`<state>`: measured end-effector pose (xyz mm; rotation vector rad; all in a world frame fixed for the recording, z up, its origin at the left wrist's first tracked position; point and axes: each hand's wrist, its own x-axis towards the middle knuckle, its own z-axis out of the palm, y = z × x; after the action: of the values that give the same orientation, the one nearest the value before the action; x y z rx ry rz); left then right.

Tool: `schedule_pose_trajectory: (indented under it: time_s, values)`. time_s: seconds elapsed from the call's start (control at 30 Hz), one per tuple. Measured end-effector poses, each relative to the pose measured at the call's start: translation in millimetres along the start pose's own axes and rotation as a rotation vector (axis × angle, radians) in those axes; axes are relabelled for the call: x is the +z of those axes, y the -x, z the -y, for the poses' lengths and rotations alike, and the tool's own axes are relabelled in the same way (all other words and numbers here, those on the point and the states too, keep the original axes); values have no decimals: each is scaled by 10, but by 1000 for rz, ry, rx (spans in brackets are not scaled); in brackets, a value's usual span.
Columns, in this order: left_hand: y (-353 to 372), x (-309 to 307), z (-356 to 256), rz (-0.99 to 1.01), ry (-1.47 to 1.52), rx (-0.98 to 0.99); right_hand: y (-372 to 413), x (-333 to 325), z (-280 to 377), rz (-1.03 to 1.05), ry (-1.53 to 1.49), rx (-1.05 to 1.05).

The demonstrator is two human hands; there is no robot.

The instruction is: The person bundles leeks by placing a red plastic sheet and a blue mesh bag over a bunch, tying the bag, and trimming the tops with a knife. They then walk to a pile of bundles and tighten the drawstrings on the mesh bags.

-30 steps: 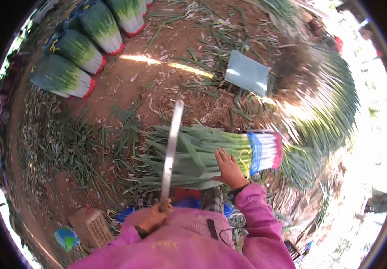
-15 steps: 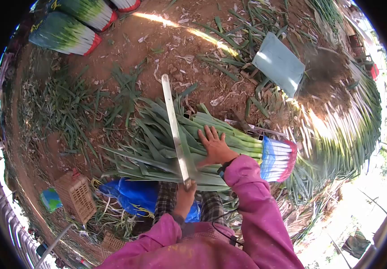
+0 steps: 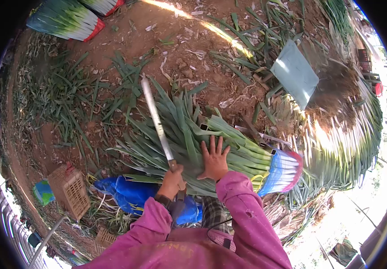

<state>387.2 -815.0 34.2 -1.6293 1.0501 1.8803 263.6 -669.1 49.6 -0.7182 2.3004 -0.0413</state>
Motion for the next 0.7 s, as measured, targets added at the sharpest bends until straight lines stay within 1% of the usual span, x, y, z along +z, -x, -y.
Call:
schedule_pose_trajectory:
  time_s: [0.07, 0.1, 0.2, 0.27, 0.33, 0.4, 0.47, 0.57, 0.67, 0.7]
  values:
    - [-320, -95, -19, 72, 2, -20, -126, 53, 28, 15, 18, 27]
    - [-451, -98, 1, 60, -48, -21, -158, 95, 41, 30, 28, 40]
    - [-633, -256, 58, 134, -95, -62, -235, 196, 71, 11, 36, 64]
    - [-526, -364, 32, 169, -121, -65, -225, 203, 62, 4, 24, 51]
    - [-61, -511, -140, 212, -94, -81, -195, 147, 49, 11, 23, 41]
    - [300, -733, -84, 59, -176, 1, -141, 74, 64, 35, 16, 36]
    - [481, -1085, 190, -81, -296, 279, -84, 60, 53, 2, -10, 22]
    - [1082, -1055, -37, -250, -776, 609, 23, 16, 30, -51, -52, 2]
    - [1355, -784, -119, -86, -661, 656, 142, -6, 19, -81, -56, -7]
    - [1431, -650, -157, -42, -712, 651, 167, -14, 4, -93, -51, -5]
